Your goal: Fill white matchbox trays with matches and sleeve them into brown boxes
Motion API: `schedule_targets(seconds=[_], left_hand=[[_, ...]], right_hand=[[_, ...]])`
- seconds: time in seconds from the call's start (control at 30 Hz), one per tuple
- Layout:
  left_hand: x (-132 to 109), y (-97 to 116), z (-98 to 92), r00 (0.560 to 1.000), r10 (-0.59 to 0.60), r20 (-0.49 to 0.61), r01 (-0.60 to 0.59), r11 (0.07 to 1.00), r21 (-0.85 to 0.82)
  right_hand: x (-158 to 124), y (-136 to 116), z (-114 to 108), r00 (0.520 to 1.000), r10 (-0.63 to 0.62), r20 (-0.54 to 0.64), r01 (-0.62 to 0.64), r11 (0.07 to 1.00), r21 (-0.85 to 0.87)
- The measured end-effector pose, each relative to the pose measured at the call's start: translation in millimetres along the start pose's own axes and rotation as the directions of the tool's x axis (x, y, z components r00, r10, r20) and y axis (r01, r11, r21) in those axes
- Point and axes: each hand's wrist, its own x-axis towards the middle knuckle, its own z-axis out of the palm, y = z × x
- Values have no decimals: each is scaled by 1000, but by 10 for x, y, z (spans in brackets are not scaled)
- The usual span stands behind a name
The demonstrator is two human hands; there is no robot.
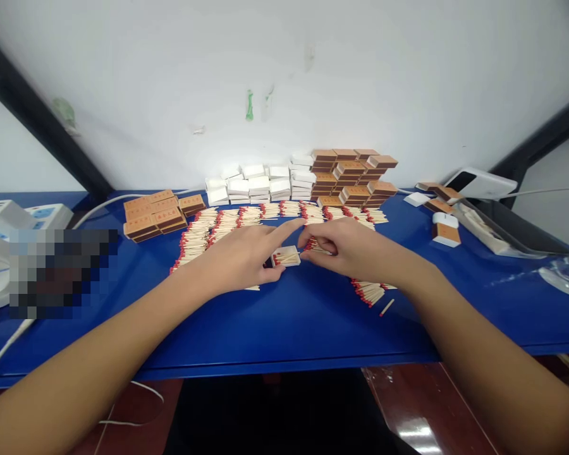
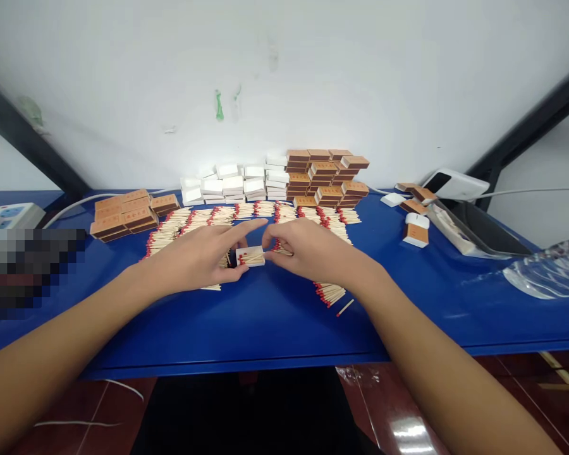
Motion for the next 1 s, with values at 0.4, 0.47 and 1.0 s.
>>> schedule_targets(seconds=[0.4, 0.47, 1.0], left_hand=[[-24, 69, -27, 1000, 16, -27, -16, 1000, 12], [-21, 65, -24, 999, 16, -30, -16, 1000, 11], [4, -30, -22, 999, -33, -14, 34, 998, 46]], right_hand=[[72, -17, 223, 999, -24, -26, 25, 1000, 20], [82, -20, 237, 999, -11, -36, 12, 1000, 25], [-23, 119, -153, 993, 53, 106, -47, 997, -61]])
